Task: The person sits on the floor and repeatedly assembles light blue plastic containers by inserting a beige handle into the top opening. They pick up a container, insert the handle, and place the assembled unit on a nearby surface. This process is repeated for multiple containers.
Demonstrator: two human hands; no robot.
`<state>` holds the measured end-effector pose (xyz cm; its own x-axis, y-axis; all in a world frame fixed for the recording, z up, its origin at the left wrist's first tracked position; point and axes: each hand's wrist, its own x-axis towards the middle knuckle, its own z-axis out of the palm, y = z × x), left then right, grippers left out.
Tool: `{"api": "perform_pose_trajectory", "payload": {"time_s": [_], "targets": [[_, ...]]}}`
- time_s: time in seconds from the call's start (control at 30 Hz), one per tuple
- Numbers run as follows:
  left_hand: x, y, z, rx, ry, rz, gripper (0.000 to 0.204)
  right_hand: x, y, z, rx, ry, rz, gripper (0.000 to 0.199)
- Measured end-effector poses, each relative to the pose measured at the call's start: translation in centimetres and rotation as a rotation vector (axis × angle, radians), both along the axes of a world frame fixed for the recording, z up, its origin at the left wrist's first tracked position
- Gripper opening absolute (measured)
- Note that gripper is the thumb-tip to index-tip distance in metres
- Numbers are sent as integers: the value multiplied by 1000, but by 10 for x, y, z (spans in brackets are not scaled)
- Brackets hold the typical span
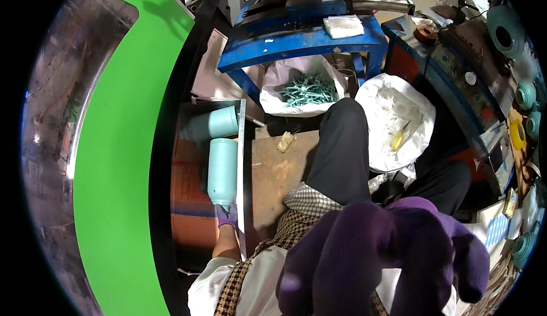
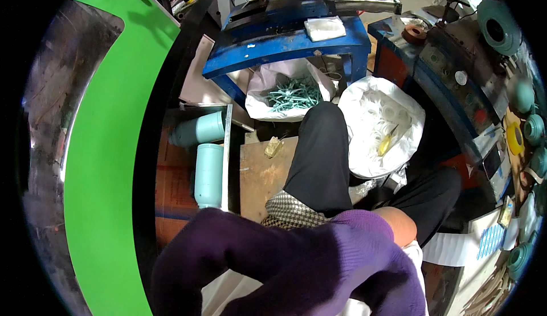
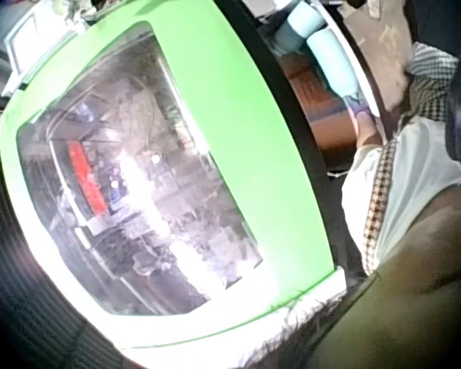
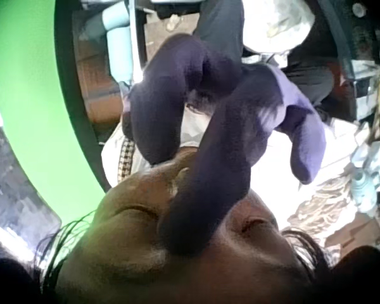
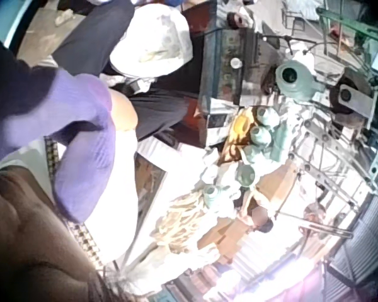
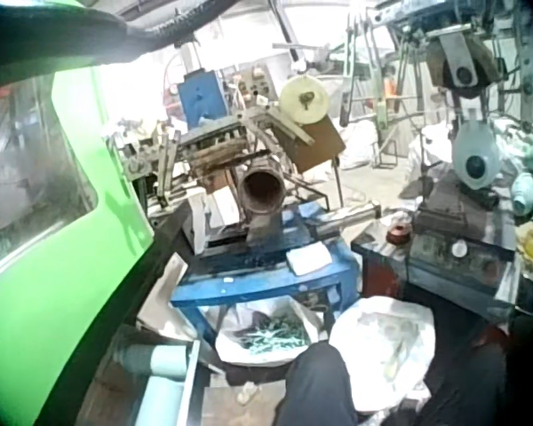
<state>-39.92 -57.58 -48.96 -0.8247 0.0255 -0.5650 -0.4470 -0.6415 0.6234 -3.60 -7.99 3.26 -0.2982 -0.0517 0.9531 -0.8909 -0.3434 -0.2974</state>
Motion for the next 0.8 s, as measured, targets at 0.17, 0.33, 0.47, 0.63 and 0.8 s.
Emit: {"api": "perform_pose_trajectory", "payload": {"time_s": [0.17,0.33,0.47,0.63,0.8], "targets": [[-4,28,65,-1041,67,63,52,-2,-5,-4,8,-5,-52,33],[39,56,224,-1023,641,54,25,-8,-5,-17,-1,-26,-17,31],[20,104,240,-1601,1262,-102,23,-12,15,-53,-54,-291,-195,30],[-21,158,212,-1206,1226,-218,80,-14,28,-129,-404,-910,-378,29],[-30,188,281,-1754,1054,-1095,98,-4,30,-195,-724,-1235,-461,26]]}}
